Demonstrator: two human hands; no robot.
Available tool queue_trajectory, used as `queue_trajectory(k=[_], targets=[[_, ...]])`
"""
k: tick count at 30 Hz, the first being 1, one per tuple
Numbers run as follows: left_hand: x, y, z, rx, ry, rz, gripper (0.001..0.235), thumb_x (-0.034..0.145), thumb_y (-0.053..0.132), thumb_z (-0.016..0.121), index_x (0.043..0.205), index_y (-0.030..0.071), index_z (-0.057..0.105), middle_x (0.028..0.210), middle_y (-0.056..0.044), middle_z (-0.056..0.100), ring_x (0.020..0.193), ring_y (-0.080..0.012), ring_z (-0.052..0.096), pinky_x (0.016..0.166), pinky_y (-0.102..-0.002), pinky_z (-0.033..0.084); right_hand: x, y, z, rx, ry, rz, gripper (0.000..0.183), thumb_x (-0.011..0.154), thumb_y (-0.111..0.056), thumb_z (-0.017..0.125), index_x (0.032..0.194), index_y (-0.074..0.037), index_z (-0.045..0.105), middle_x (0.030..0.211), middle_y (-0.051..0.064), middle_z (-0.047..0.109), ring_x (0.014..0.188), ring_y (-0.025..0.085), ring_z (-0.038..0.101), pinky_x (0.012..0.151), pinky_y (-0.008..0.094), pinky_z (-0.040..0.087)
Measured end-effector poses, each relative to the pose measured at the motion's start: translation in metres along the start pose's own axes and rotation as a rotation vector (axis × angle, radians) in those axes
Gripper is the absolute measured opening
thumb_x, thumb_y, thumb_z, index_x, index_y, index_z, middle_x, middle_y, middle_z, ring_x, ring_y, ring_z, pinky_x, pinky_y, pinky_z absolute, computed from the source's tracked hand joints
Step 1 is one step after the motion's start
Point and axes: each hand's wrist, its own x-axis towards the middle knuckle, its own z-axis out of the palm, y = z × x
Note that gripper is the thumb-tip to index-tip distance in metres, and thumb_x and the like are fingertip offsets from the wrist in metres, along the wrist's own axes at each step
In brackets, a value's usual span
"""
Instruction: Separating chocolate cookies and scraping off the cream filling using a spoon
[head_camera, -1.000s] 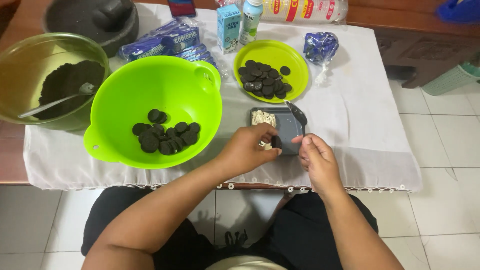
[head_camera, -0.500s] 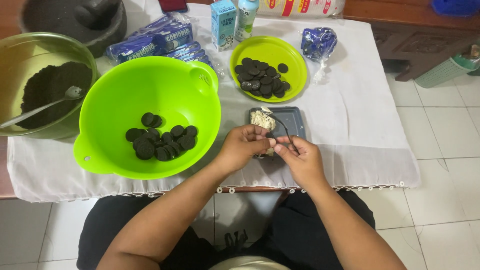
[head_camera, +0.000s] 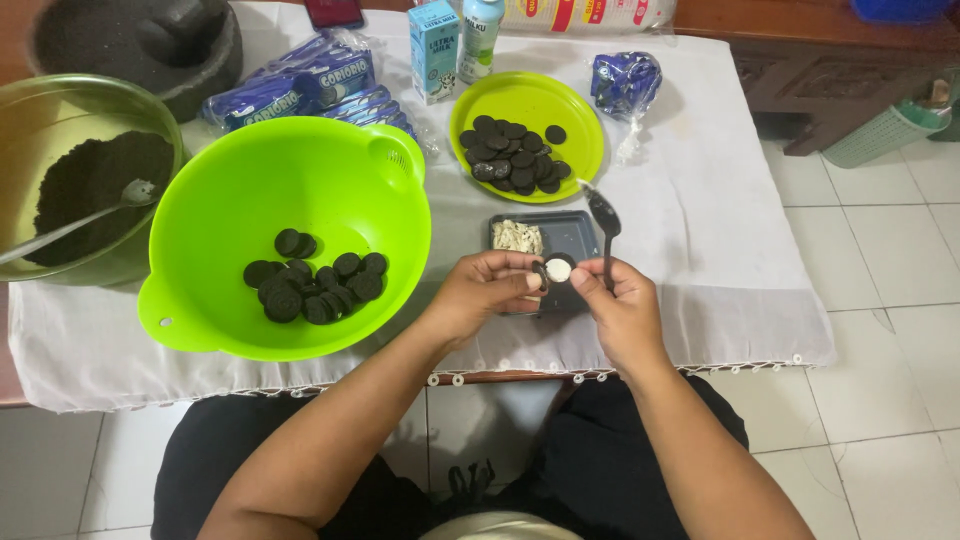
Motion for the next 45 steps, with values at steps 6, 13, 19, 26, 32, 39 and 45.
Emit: queue_trajectory(k=[6,13,19,26,32,39,45], targets=[[0.002,-0.005,-0.006,-0.124,-0.094,0.048,0.042,0.086,0.002,0.079,0.126,-0.005,0.068,0.104,-0.017,0.075,0.093,-0.0264,0.076,0.078,-0.041,0.068,0.008,0.008,-0.008,0.194,0.039,0.128,0.01,0.094,-0.01,0.074,0.1,-0.003,0.07,0.061,-0.007,0.042,0.041,-0.003,0.031,0.038,0.013,0.023],[0.008,0.002,-0.007,-0.16,0.028,0.155,0.047,0.086,0.0,0.079,0.13,0.0,0.066,0.106,-0.01,0.073,0.095,-0.021,0.074,0.084,-0.04,0.067,-0.002,-0.002,-0.006,0.023,-0.063,0.031,0.012,0.091,-0.009,0.077,0.1,-0.002,0.073,0.064,-0.005,0.056,0.056,-0.001,0.043,0.054,0.014,0.031],[0.016,0.001,-0.005,-0.216,0.118,0.227,0.046,0.085,0.005,0.081,0.128,0.001,0.066,0.109,-0.01,0.075,0.098,-0.0218,0.075,0.089,-0.038,0.065,-0.012,-0.007,-0.008,-0.166,-0.195,0.093,0.011,0.091,-0.008,0.076,0.1,-0.002,0.076,0.066,0.001,0.063,0.061,0.004,0.053,0.059,0.018,0.041],[0.013,-0.003,0.002,-0.166,0.129,0.207,0.046,0.083,0.002,0.083,0.126,-0.001,0.067,0.109,-0.013,0.076,0.098,-0.0217,0.075,0.091,-0.036,0.064,-0.013,-0.005,-0.008,-0.462,-0.24,-0.009,0.009,0.093,-0.012,0.072,0.099,-0.007,0.077,0.065,0.009,0.072,0.061,0.015,0.063,0.061,0.03,0.052],[0.011,0.001,0.003,-0.168,0.156,0.224,0.044,0.082,0.002,0.083,0.123,-0.001,0.069,0.106,-0.013,0.077,0.096,-0.0209,0.076,0.089,-0.034,0.064,-0.013,0.001,-0.006,-0.472,-0.227,-0.036,0.009,0.094,-0.014,0.072,0.098,-0.008,0.076,0.064,0.008,0.071,0.061,0.014,0.062,0.06,0.031,0.052],[0.008,0.001,0.006,-0.13,0.145,0.204,0.042,0.08,0.0,0.085,0.119,-0.002,0.071,0.104,-0.015,0.077,0.094,-0.0202,0.075,0.087,-0.033,0.064,-0.016,-0.004,-0.006,-0.506,-0.233,-0.057,0.008,0.094,-0.014,0.071,0.095,-0.009,0.076,0.062,0.009,0.071,0.058,0.015,0.059,0.057,0.033,0.05],[0.016,-0.006,0.001,-0.124,0.16,0.219,0.042,0.081,0.002,0.086,0.12,-0.002,0.07,0.104,-0.015,0.077,0.093,-0.0204,0.076,0.086,-0.032,0.064,-0.018,-0.003,-0.006,-0.451,-0.224,-0.058,0.006,0.094,-0.013,0.071,0.095,-0.01,0.075,0.06,0.006,0.069,0.058,0.013,0.057,0.057,0.03,0.05]])
